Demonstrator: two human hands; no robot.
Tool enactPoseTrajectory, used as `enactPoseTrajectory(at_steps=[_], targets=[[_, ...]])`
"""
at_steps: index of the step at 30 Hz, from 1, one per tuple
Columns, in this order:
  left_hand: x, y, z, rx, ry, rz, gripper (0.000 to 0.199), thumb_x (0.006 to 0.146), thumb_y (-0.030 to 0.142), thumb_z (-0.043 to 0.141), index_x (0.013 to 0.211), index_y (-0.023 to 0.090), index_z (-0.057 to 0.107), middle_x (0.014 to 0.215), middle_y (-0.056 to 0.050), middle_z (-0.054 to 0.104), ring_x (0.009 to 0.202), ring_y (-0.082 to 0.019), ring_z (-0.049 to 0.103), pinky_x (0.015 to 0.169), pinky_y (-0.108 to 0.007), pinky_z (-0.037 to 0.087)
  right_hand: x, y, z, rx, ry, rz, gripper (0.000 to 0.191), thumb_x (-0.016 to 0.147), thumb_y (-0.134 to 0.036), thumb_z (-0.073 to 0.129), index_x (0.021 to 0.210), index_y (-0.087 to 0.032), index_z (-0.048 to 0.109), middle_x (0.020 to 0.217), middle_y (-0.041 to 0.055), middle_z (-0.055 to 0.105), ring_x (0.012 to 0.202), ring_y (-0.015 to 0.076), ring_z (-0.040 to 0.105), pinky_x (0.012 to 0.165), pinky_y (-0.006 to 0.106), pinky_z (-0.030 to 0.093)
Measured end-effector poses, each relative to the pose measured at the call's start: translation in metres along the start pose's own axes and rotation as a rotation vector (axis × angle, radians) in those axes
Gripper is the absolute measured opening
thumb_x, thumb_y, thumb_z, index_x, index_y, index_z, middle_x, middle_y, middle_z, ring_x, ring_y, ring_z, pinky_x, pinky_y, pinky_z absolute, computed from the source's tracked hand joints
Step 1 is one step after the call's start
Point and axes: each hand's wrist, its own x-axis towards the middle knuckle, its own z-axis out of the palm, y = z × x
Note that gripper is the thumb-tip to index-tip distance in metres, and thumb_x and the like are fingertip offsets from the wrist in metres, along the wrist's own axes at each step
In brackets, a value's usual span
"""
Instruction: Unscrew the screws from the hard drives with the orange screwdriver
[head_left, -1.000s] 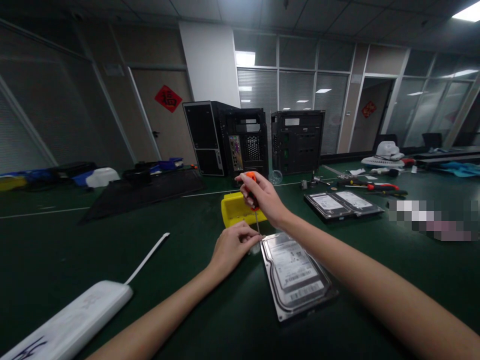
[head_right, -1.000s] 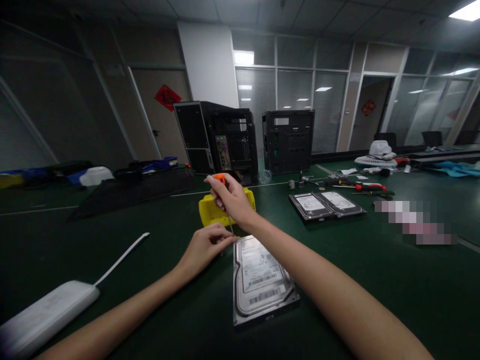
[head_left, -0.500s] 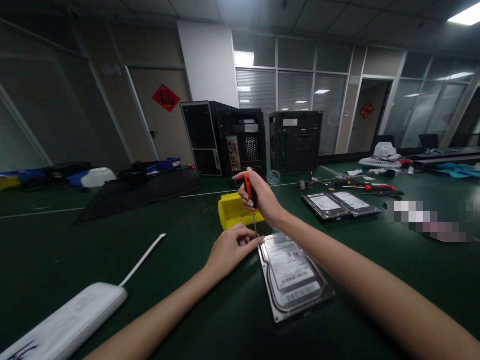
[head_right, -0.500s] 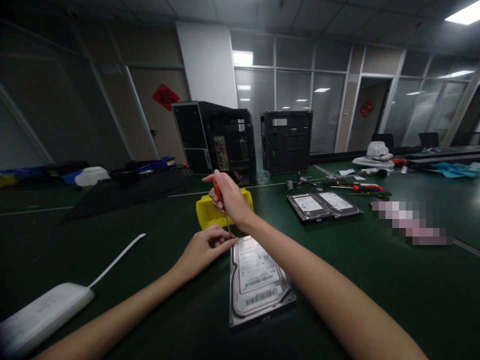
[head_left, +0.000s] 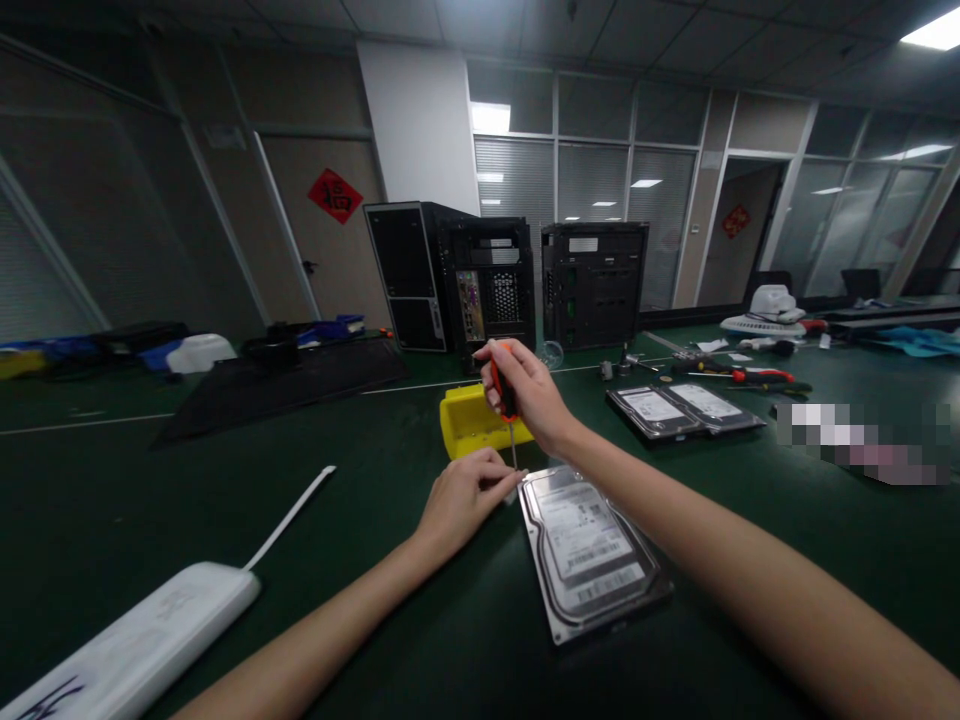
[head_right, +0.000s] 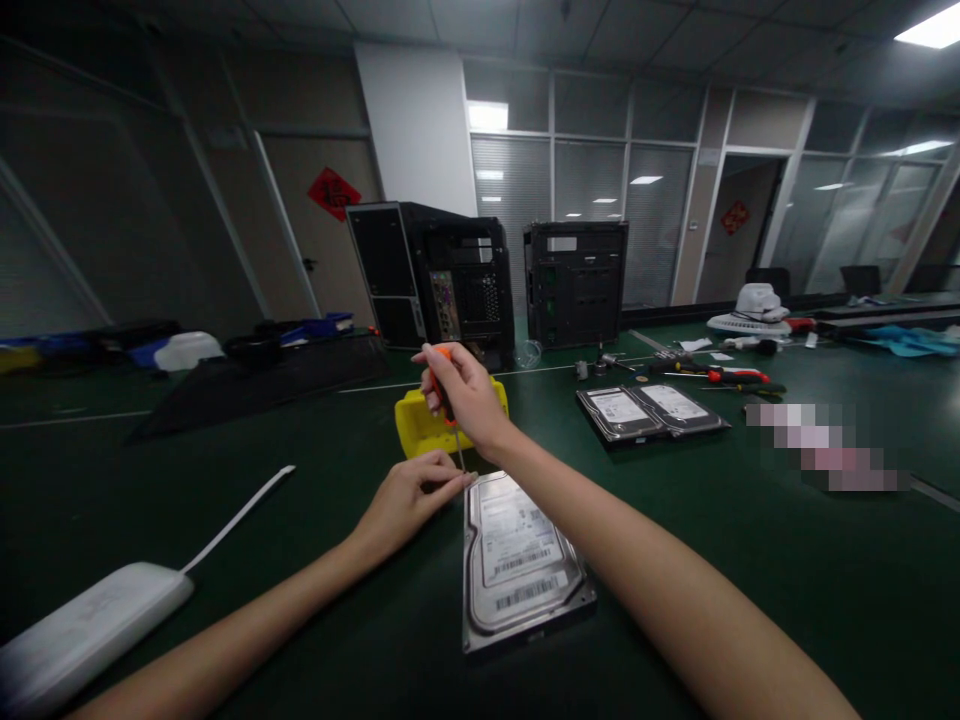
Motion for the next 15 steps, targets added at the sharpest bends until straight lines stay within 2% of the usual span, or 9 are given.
enactPoseTrajectory(at_steps=[7,15], targets=[[0.0004,0.0027,-0.0002,0.028,-0.003,0.006,0.034,0.088,0.039,0.045,0.075,0.02,0.07,0.079,-0.003,0.06,0.071,-0.015,0.054,0.064,-0.025,0.039,0.0007,0.0015,-0.0017,-0.025,0.055,-0.003,0.026,0.082,-0.043,0.051,0.097,-0.022,0.052,0.061,-0.0074,0.044,0.043,0.0033,0.039,0.041,0.017,0.031],[-0.0008,0.0054,-0.0007,0.056,-0.004,0.001,0.035,0.088,0.04,0.043,0.075,0.02,0.069,0.079,-0.003,0.06,0.07,-0.015,0.054,0.062,-0.025,0.039,0.0003,0.0012,0.0009,-0.062,0.01,-0.033,0.025,0.084,-0.041,0.048,0.102,-0.024,0.053,0.063,-0.0067,0.043,0.044,0.0038,0.037,0.042,0.018,0.03]])
